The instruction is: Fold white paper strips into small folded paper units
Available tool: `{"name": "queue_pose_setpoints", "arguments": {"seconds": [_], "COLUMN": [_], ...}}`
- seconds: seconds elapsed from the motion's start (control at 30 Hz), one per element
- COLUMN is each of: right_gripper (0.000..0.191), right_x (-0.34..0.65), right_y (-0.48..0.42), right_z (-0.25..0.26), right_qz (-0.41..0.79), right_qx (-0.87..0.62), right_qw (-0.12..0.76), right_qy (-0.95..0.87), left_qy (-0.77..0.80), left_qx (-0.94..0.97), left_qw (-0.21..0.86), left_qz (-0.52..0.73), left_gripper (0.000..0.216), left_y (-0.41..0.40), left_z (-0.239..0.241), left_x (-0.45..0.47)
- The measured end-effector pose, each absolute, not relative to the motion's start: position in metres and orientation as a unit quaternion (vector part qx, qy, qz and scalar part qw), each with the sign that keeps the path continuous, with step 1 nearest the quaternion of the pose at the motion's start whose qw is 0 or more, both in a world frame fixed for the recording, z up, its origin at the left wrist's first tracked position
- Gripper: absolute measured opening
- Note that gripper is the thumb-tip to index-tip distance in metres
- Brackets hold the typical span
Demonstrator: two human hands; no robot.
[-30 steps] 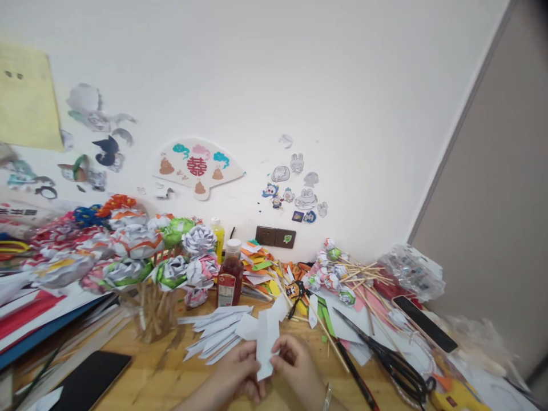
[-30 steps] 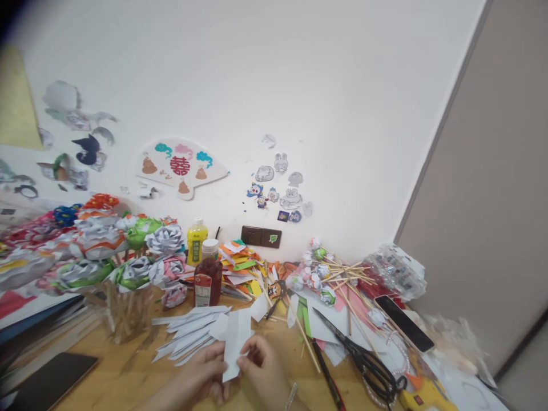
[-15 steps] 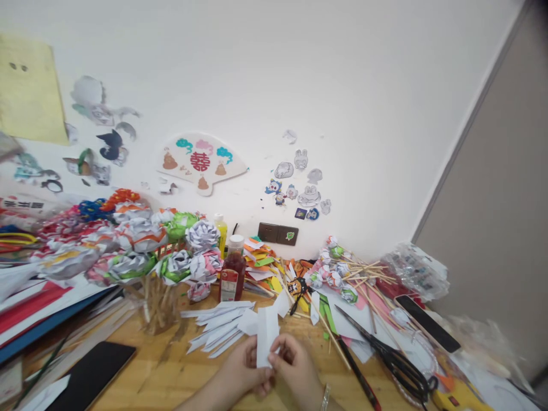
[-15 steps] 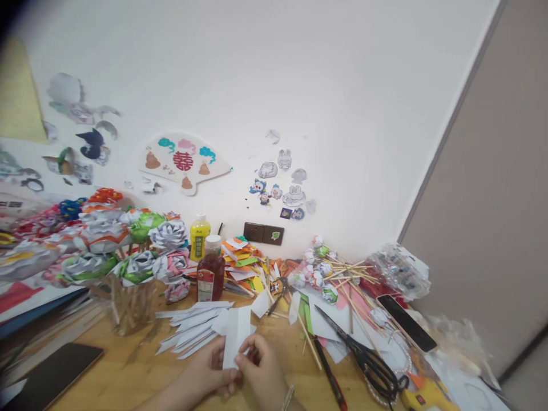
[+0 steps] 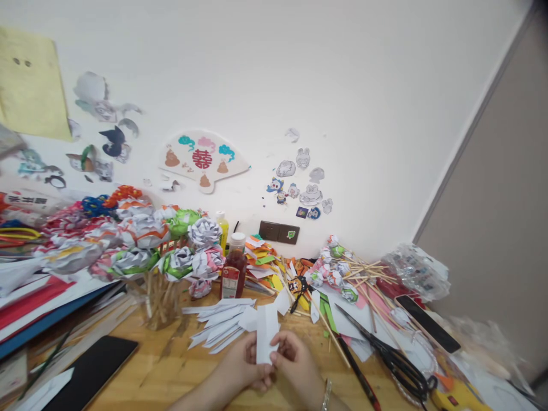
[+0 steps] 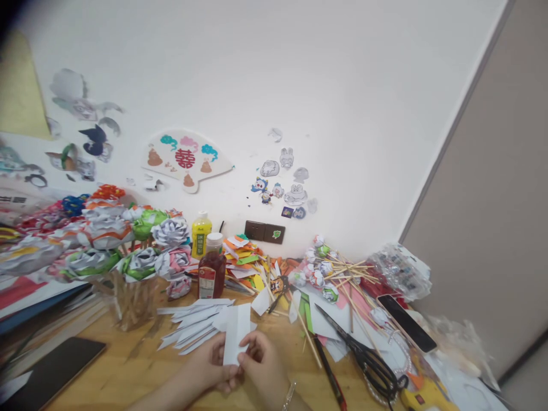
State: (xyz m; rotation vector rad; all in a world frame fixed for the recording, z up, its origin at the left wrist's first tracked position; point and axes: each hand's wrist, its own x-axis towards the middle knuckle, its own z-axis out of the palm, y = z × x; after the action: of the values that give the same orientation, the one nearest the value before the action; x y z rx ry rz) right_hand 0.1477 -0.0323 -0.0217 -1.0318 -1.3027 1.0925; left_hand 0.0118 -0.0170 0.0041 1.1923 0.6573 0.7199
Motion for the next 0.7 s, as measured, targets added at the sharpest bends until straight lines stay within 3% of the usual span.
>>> {"name": "queue_pose_setpoints", "arguments": {"seconds": [0.7], "right_gripper": [0.001], "right_x": [0.1452], "right_y": [-0.0362], "right_z": [-0.0175], "right_qz": [0.4], "right_qx": [-0.472], "right_qw": [0.536], "right_qy": [-0.574], "left_qy": [0.308], "left_qx": [0.532], "left_qw": [0.721], "left_qz": [0.32], "left_gripper": [0.041], "left_y": [-0.015], "left_z": [0.0009], "left_x": [0.0109]}}
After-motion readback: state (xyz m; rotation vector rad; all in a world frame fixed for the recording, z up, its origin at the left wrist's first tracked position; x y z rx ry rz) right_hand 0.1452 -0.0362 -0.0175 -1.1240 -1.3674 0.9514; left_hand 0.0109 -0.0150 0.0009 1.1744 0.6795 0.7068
